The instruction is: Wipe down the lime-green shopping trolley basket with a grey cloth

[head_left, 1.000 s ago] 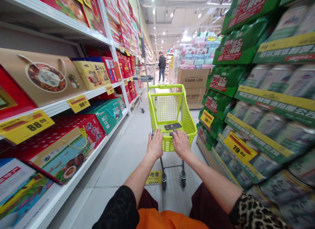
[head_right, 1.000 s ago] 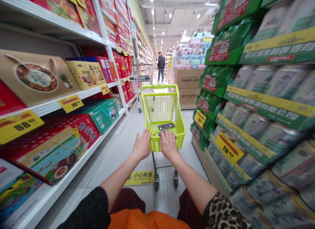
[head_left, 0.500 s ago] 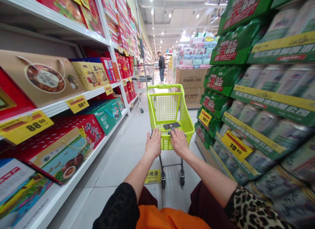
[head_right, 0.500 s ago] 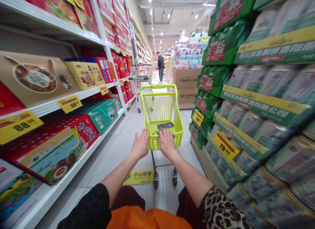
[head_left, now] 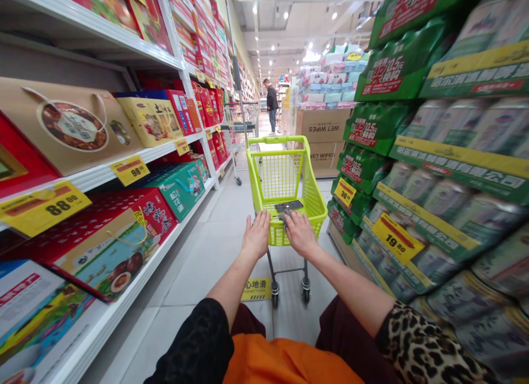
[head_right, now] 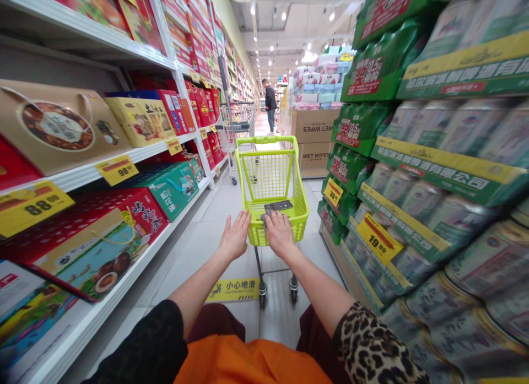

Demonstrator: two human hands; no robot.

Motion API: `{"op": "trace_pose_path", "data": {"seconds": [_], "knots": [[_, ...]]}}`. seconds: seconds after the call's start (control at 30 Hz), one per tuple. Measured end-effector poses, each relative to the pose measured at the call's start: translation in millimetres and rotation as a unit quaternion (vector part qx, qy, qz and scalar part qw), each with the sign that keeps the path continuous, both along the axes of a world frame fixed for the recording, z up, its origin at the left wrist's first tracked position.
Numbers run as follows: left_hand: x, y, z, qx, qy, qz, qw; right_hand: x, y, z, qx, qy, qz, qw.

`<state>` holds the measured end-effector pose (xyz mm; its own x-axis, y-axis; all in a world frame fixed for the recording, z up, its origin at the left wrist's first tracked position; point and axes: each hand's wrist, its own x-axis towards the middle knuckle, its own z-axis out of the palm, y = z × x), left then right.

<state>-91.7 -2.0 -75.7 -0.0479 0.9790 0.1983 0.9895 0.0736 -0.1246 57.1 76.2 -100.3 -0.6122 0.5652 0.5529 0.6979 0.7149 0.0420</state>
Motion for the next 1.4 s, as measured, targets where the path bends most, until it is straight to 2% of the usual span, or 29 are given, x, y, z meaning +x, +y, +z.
{"op": "trace_pose_path", "data": {"seconds": [0.1, 0.3, 0.47, 0.6, 0.7, 0.87, 1.17, 1.3, 1.4], "knots": [[1.9, 0.2, 1.6, -0.002, -0.002, 0.005, 1.000, -4.3, -4.5, 1.5, -0.006, 0.005, -0.018, 1.000], [-4.0, -2.6, 8.5, -0.017, 0.015, 0.006, 1.000, -30.7, -15.2, 0.3, 0.002, 0.007, 0.026, 1.000], [-16.3, -4.6, 14.2, -0.030, 0.018, 0.014, 0.999, -0.9, 2.4, 1.7, -0.007, -0.004, 0.011, 1.000], [-14.3, -1.6, 14.6, -0.031, 0.015, 0.032, 0.999, 23.1, 12.6, 2.8, -0.006, -0.004, -0.019, 1.000], [-3.0, 2.2, 11.6, -0.022, 0.018, 0.024, 0.999, 13.0, 8.1, 1.3, -0.012, 0.014, -0.028, 0.999], [10.1, 4.6, 5.7, -0.021, 0.002, 0.031, 0.999, -11.1, 0.4, -1.7, 0.001, 0.019, 0.004, 1.000], [10.9, 4.2, -2.1, -0.013, -0.018, 0.005, 1.000, 44.0, 36.5, 2.1, 0.022, 0.004, -0.010, 1.000], [19.7, 6.9, -2.1, -0.021, -0.027, 0.006, 0.999, 34.5, 31.7, 3.4, 0.022, 0.020, -0.040, 0.999], [20.5, 6.1, 1.6, -0.030, -0.035, 0.012, 0.999, 16.5, 21.1, 3.3, 0.027, 0.023, -0.032, 0.999]]}}
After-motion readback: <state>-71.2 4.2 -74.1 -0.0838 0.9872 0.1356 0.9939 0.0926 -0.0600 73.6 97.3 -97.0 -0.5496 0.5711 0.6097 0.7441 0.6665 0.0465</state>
